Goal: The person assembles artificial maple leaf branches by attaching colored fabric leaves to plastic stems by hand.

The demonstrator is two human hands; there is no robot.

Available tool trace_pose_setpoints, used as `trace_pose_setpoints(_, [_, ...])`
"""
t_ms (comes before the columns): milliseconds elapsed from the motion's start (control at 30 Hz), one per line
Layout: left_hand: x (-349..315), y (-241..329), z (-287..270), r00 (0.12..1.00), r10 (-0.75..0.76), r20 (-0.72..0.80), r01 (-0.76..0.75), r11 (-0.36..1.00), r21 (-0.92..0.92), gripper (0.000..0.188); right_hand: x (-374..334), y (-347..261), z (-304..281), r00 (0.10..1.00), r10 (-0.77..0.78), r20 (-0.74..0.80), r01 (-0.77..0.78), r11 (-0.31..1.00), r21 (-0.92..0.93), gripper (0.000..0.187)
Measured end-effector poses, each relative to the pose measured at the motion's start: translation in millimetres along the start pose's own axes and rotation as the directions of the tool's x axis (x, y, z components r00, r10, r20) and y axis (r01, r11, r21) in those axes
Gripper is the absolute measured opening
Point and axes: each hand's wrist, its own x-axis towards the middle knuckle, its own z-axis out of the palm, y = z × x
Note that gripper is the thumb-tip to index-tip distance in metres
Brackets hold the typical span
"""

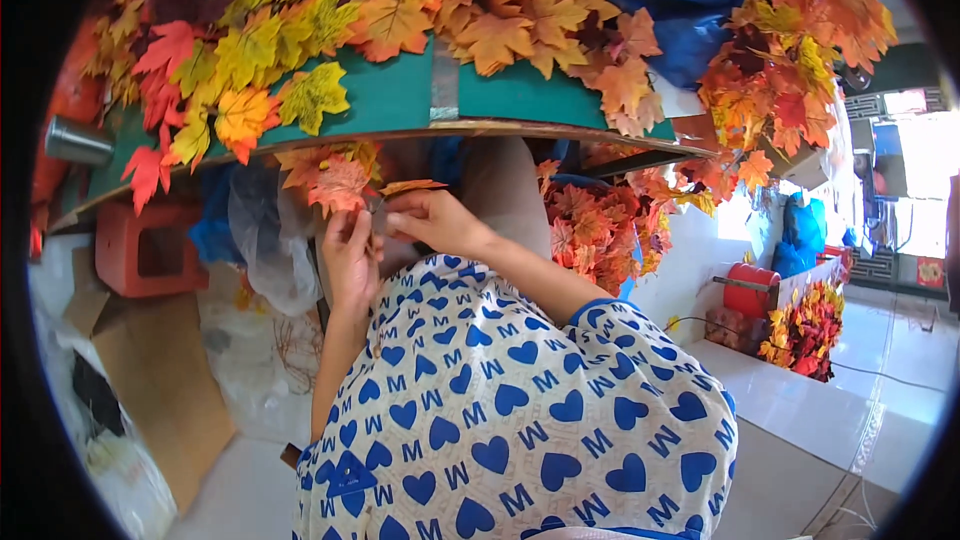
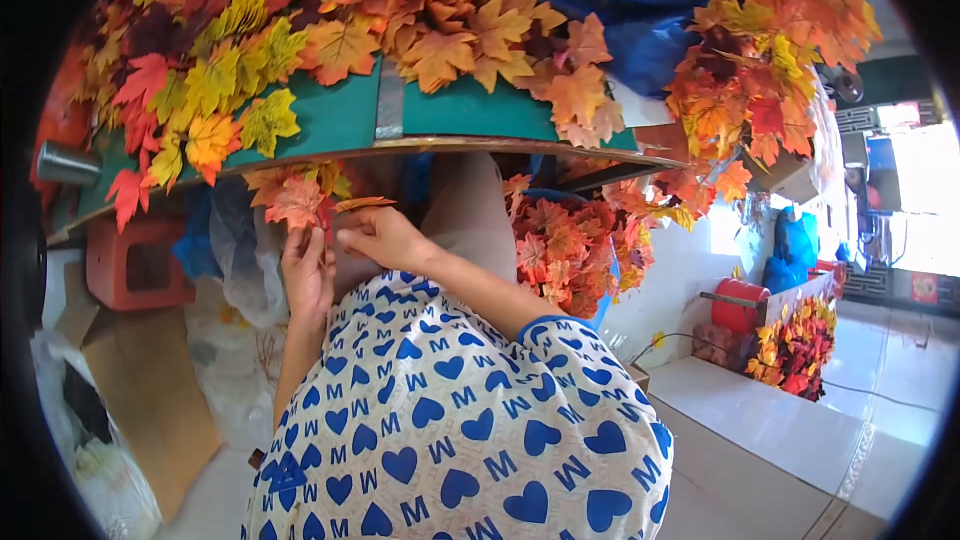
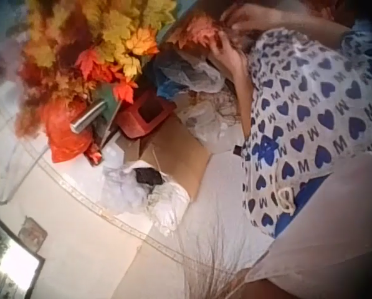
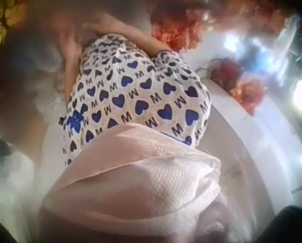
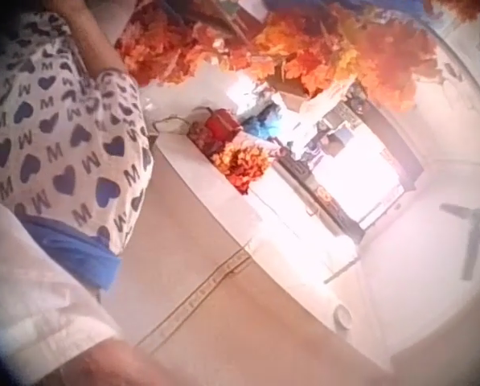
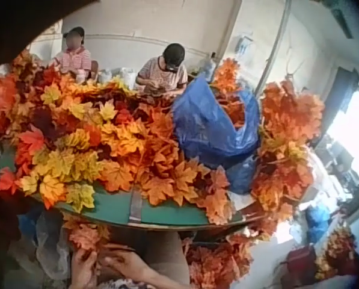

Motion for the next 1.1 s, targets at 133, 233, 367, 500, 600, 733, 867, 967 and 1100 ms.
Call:
trace_pose_setpoints(133, [4.9,0.0,-15.9,0.984,-0.13,0.122,0.147,0.978,-0.148,0.013,-31.2,-91.4,-72.1,0.744,-0.535,-0.401,0.194,0.746,-0.637,0.012])
trace_pose_setpoints(233, [11.2,-13.2,-31.0,0.963,-0.23,0.143,0.249,0.959,-0.133,0.016,-38.7,-126.0,-153.4,0.284,-0.87,-0.403,-0.07,0.4,-0.914,0.013])
trace_pose_setpoints(367, [9.7,-15.9,-29.2,0.902,-0.397,0.171,0.432,0.845,-0.316,0.021,-37.1,-138.0,-181.1,0.248,-0.928,-0.279,-0.473,0.136,-0.871,0.017])
trace_pose_setpoints(500, [10.7,-18.6,-34.2,0.874,-0.422,0.241,0.484,0.801,-0.353,0.021,-26.0,-136.7,-200.8,0.41,-0.875,-0.257,-0.545,-0.009,-0.838,0.018])
trace_pose_setpoints(600, [8.9,-17.5,-35.9,0.869,-0.419,0.263,0.491,0.794,-0.358,0.02,-30.4,-136.0,-207.7,0.367,-0.904,-0.217,-0.544,-0.019,-0.839,0.016])
trace_pose_setpoints(733, [7.9,-14.5,-37.4,0.866,-0.416,0.278,0.497,0.781,-0.378,0.019,-31.3,-131.6,-212.3,0.376,-0.912,-0.165,-0.467,-0.033,-0.884,0.023])
trace_pose_setpoints(867, [10.1,-15.1,-39.7,0.852,-0.441,0.283,0.52,0.781,-0.347,0.017,-25.3,-133.0,-208.6,0.506,-0.843,-0.182,-0.524,-0.132,-0.842,0.024])
trace_pose_setpoints(967, [10.0,-14.3,-37.8,0.856,-0.432,0.284,0.51,0.793,-0.333,0.016,-22.0,-131.0,-219.0,0.509,-0.848,-0.145,-0.501,-0.155,-0.852,0.022])
trace_pose_setpoints(1100, [10.1,-17.7,-43.4,0.865,-0.434,0.252,0.498,0.798,-0.339,0.015,-26.7,-131.7,-231.3,0.486,-0.872,-0.052,-0.449,-0.199,-0.871,0.017])
